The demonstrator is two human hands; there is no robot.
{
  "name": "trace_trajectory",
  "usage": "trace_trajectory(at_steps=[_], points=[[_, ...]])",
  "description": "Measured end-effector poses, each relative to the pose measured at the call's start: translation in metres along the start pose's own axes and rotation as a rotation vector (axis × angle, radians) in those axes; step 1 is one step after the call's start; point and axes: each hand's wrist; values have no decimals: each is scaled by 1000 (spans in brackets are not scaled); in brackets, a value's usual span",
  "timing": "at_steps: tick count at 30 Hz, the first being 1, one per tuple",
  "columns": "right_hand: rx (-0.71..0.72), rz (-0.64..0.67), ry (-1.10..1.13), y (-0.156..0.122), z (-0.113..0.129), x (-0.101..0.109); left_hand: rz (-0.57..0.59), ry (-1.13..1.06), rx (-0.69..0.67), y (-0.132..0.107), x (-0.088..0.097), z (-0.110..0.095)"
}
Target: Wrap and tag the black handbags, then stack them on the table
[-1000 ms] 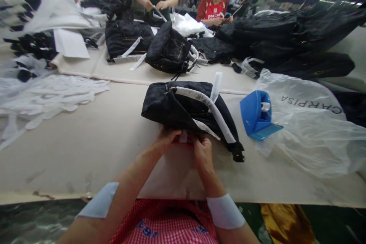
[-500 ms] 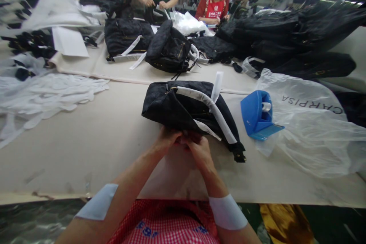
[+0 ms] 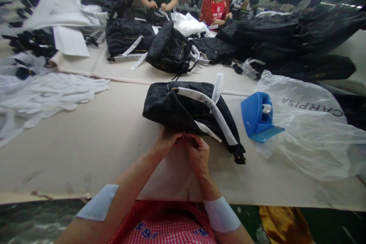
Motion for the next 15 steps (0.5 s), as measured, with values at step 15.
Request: trace_trajectory(at_steps=[15], points=[[-54, 264, -64, 21, 19, 17, 68, -49, -82, 15, 8, 12]])
Point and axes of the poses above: each hand's wrist, its own y-axis towards the middle knuckle, its own x-axis out of the back of the hand, z = x × y, and after that the axes turned 12 degrees about -y, right-handed
